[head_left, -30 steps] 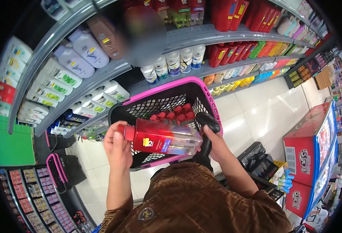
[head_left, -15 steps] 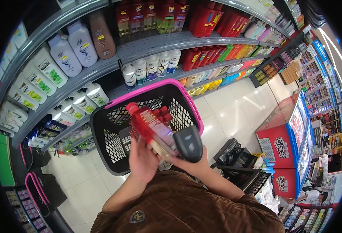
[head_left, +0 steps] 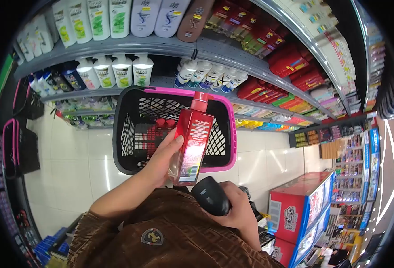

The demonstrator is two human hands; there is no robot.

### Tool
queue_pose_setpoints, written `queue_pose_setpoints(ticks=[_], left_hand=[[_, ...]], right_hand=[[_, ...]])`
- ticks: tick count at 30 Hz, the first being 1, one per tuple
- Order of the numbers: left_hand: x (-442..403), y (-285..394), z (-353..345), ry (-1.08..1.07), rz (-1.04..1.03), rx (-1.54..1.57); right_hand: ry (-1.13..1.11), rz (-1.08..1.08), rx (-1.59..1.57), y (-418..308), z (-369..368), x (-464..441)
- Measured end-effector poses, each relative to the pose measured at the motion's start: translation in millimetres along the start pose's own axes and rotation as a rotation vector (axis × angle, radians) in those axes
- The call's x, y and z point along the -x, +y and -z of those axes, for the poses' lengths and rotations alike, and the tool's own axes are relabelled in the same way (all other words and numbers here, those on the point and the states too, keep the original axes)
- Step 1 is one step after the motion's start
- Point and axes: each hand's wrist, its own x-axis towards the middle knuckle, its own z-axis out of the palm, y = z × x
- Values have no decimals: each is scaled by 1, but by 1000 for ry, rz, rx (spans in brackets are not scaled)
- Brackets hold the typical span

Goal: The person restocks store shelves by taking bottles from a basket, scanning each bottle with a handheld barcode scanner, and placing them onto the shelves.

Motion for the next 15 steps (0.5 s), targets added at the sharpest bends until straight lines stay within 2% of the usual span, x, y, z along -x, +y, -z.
queue_pose_setpoints(ticks=[1, 5, 7, 15], left_hand=[[2, 1, 0, 7, -4, 3], [5, 5, 2, -19, -18, -9], [6, 4, 2, -48, -28, -19], [5, -2, -5, -47, -22, -50]], right_hand=[[-4, 95, 13, 8, -1, 0], [4, 98, 69, 12, -4, -1], [117, 68, 56, 16, -7, 0], [77, 94, 104, 24, -2, -2]])
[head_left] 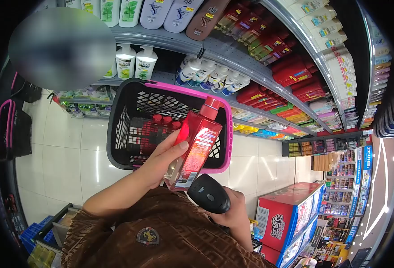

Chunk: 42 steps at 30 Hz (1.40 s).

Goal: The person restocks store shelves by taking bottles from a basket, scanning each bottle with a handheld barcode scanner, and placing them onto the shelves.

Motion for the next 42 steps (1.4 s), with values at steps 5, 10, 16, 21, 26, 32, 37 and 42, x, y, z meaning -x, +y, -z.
queue_pose_setpoints(ticks=[5, 10, 16, 21, 26, 32, 37, 42], left_hand=[[-7, -9, -1, 18, 17, 74], [-14, -13, -16, 6, 6, 245], [-35, -27, -40, 3, -58, 116], [-58, -52, -50, 18, -37, -54], [-70, -63, -67, -7, -138, -400], [-97, -93, -77, -86, -370, -1121], [-124, -119, -92, -167, 209, -450], [-163, -82, -124, -207, 91, -916]], right_hand=[[48, 33, 23, 14, 1, 4], [260, -34, -195, 35, -3, 1], [226, -198, -549, 67, 1, -2], [261, -188, -864, 86, 3, -15], [338, -259, -989, 105, 1, -4], [457, -393, -973, 117, 16, 4], [434, -581, -988, 165, 41, 20], [396, -318, -991, 184, 81, 2]])
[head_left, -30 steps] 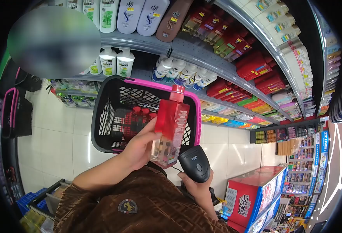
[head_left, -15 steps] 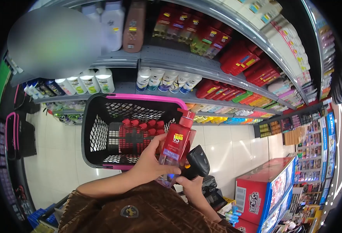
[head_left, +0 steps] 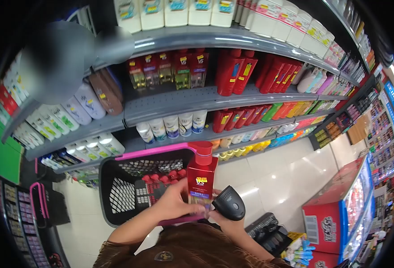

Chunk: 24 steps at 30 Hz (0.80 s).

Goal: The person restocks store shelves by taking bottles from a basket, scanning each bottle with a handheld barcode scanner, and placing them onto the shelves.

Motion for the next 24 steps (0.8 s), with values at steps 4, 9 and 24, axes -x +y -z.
queue_pose_setpoints(ticks=[4, 9, 24], left_hand=[[-52, 47, 42, 479, -180, -323], [-138, 45, 141, 652, -373, -340], [-237, 26, 225, 976, -149, -670]], right_hand=[[99, 27, 118, -6, 31, -22], [115, 40, 105, -13, 68, -39], [-32, -86, 82, 24, 139, -66]])
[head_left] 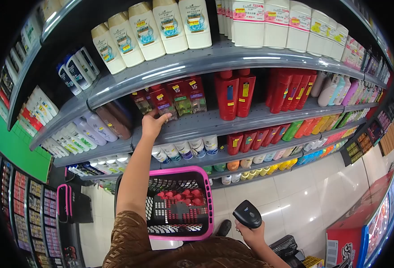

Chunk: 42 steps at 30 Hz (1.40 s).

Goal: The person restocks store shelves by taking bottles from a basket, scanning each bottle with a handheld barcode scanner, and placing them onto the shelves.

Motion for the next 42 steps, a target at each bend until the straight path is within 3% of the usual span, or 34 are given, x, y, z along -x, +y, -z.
queue_pose_setpoints(ticks=[8, 18, 28, 39, 41, 42], left_hand=[[3, 9, -8, 90, 1, -251], [7, 23, -3, 6, -53, -324], [4, 21, -5, -36, 16, -331], [8, 17, 3, -38, 5, -184], [17, 13, 1, 295, -216, 93], [26, 12, 3, 310, -417, 191]], right_hand=[[-78, -16, 20, -5, -6, -15], [-52, -69, -3, 2, -25, -16], [106, -88, 8, 10, -45, 14], [145, -86, 129, 8, -125, 61], [152, -102, 121, 5, -142, 73], [210, -48, 79, 6, -155, 76]])
